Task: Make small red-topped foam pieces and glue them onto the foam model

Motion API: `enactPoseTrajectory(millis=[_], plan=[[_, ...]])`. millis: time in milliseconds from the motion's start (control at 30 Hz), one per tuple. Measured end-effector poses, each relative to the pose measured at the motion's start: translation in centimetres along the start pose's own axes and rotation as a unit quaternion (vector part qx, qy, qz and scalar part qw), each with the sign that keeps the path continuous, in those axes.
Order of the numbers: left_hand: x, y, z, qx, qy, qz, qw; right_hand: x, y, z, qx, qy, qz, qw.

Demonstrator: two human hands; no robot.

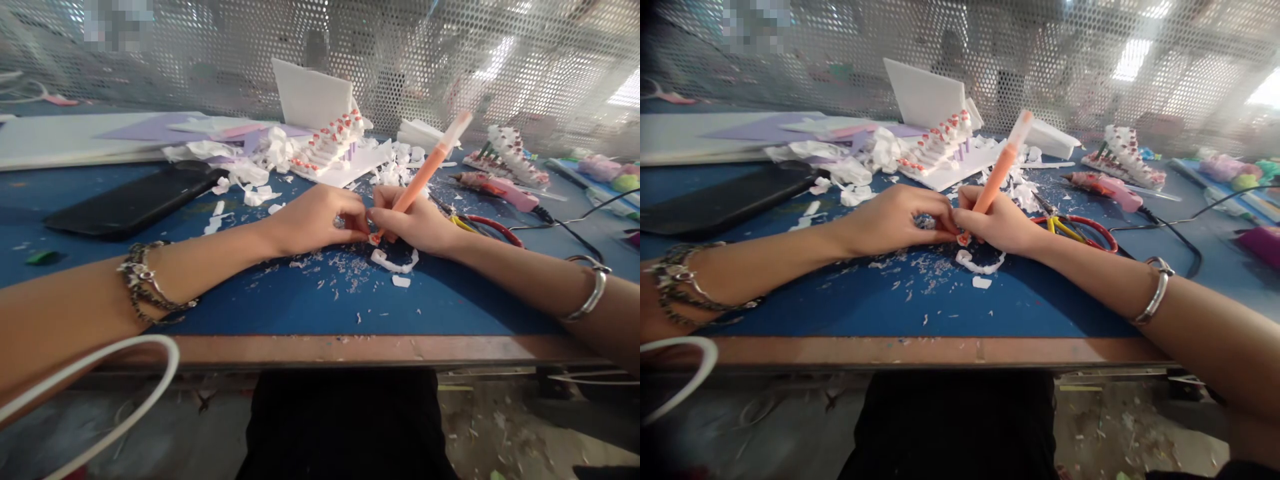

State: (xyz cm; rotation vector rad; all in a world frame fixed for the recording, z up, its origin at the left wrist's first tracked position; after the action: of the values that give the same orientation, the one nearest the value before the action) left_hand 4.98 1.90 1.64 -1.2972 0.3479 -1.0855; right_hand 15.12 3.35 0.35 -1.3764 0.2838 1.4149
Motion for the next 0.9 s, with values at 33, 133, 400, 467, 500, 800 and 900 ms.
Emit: enactPoseTrajectory(millis=[33, 133, 400, 467, 500, 800, 900], plan=[[-0.1, 0.0, 0.0, 0.0, -0.005, -0.006, 1.0, 0.0, 0.0, 0.0, 0.003, -0.003, 0.006, 1.0], [-0.2, 0.2, 0.0, -0.007, -0.008, -0.019, 1.0, 0.0, -0.1, 0.0, -0.003, -0.009, 0.008, 1.0], [-0.9, 0.5, 0.1, 0.007, -0.027, -0.05, 0.998, 0.0, 0.0, 0.1, 0.006, 0.001, 0.009, 1.0], [-1.0, 0.7, 0.1, -0.008, -0.03, -0.062, 0.998, 0.0, 0.0, 0.1, 0.008, 0.003, 0.018, 1.0], [-1.1, 0.8, 0.1, -0.015, -0.032, -0.07, 0.997, 0.0, 0.0, 0.1, 0.01, 0.005, 0.022, 1.0], [-1.3, 1.1, 0.2, -0.033, -0.075, -0.083, 0.993, 0.8, -0.5, 0.2, 0.053, 0.008, 0.068, 0.996], [-1.2, 1.2, 0.2, -0.042, -0.08, -0.071, 0.993, 0.8, -0.8, 0.1, 0.071, -0.011, 0.076, 0.995]])
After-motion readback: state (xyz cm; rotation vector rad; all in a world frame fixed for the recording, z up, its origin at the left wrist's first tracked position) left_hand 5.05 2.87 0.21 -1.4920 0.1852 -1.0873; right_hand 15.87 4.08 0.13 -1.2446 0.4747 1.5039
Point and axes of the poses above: each hand's wrist, its own z-axis towards the middle knuckle, its own y-axis out of the palm, x = y × z, the point moved 6 cm from there along z, towards the middle knuckle, and after that the axes turned 1 degree about y, right-handed, at the moved point
